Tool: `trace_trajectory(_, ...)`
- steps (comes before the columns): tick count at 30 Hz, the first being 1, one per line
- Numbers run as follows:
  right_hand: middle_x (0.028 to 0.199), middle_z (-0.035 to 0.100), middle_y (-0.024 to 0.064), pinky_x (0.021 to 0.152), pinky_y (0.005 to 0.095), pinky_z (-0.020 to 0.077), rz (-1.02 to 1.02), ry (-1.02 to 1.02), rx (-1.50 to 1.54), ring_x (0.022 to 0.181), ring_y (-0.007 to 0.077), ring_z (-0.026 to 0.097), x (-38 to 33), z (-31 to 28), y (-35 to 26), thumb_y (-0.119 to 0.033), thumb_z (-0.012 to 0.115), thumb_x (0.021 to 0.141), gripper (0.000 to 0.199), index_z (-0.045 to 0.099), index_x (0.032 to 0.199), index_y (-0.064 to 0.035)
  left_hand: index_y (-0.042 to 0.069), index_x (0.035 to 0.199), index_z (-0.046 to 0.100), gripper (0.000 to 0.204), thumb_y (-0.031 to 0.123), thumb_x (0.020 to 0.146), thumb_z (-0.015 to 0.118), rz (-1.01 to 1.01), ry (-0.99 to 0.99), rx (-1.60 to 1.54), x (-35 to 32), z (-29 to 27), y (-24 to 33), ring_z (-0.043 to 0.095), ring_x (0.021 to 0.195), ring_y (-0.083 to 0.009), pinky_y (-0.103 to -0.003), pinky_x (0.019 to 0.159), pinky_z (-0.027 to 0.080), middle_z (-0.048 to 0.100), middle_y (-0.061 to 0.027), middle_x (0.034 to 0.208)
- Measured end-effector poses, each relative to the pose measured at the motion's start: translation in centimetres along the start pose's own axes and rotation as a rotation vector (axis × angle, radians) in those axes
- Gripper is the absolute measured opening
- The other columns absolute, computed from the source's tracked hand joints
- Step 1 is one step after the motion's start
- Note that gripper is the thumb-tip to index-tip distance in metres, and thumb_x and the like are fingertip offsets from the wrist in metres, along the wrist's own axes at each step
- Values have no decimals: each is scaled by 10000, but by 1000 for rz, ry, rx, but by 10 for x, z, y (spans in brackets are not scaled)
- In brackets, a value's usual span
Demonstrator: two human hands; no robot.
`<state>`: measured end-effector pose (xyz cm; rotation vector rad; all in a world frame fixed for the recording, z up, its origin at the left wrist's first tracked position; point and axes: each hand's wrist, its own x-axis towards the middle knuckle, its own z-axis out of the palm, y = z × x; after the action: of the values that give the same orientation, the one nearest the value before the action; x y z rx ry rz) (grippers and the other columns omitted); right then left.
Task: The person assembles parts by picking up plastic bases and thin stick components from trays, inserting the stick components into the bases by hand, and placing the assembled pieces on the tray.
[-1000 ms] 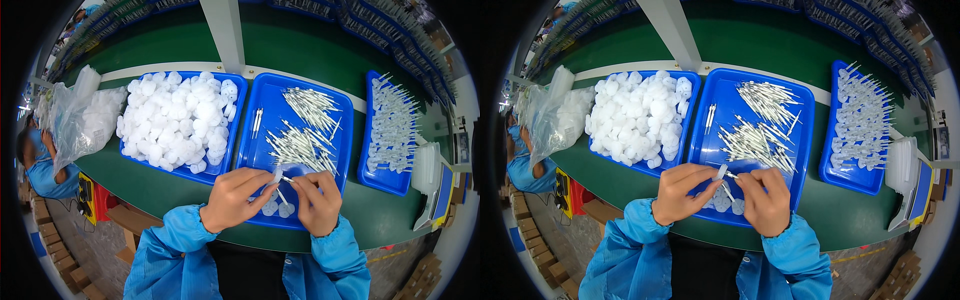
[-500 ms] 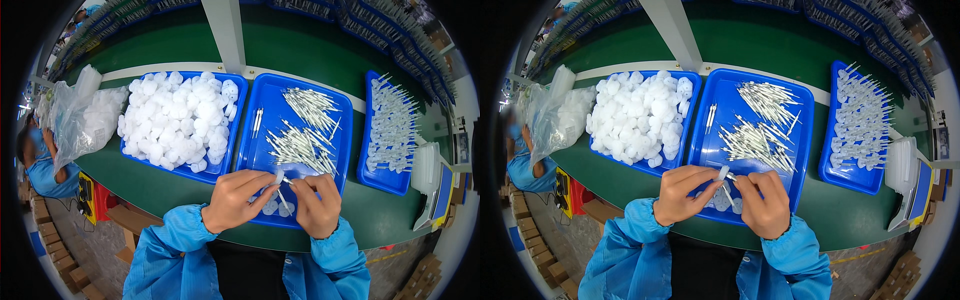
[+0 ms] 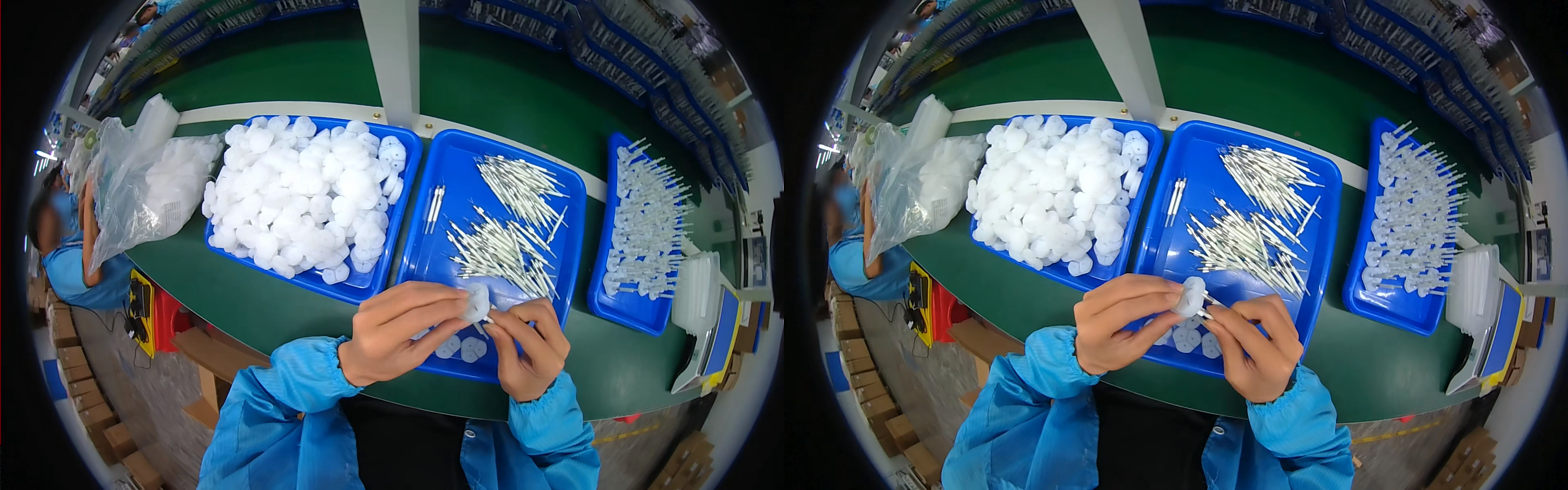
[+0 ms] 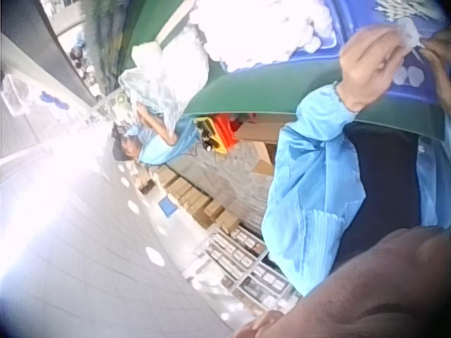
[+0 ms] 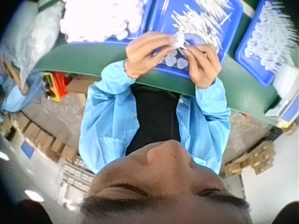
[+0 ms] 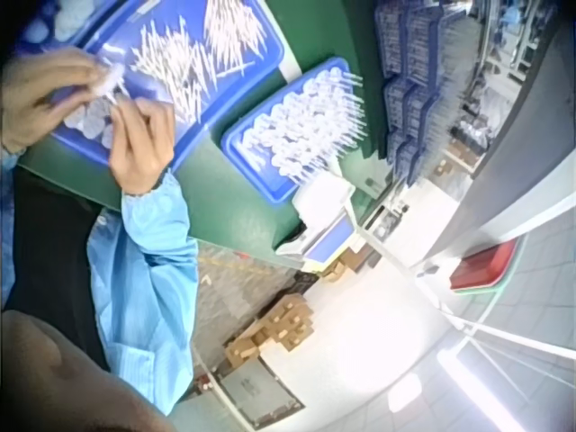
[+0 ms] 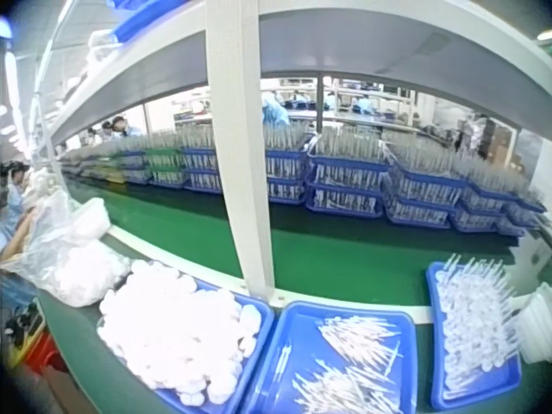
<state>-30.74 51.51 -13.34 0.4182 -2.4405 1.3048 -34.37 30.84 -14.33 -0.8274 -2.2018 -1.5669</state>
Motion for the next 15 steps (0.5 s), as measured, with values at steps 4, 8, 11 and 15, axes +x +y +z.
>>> trace_trajectory(4,868,652,98,637,351,494,-20,0,-9,753,250,609,-2,3,2,9,851,763,278,782,1031,-14,19,1131,762,316,-3,819,808,10,-8,-11,-1,-1,-3,731,968,-275,-348,740,611,728,-129,1128)
trace_trajectory(8,878,655,97,638,358,497,-70,2,-91,757,257,616,-3,8,4,20,850,755,299,773,1041,-14,58,1179,759,348,-15,840,783,-75,-152,-34,2,-6,-2,710,963,-254,-344,740,605,684,-131,1197)
trace_trajectory(11,882,660,96,639,361,498,-65,-1,-91,761,260,621,-2,10,3,29,850,748,301,770,1036,-10,67,1182,760,350,-13,842,782,-144,-118,-86,3,-4,-2,705,941,-246,-343,731,602,679,-124,1201)
trace_trajectory(15,880,665,102,651,362,501,-7,-5,-39,766,271,625,-2,10,2,41,845,744,276,762,1003,-5,76,1175,768,357,1,827,802,-74,-100,-65,-1,-8,-5,713,985,-256,-344,749,603,683,-117,1220)
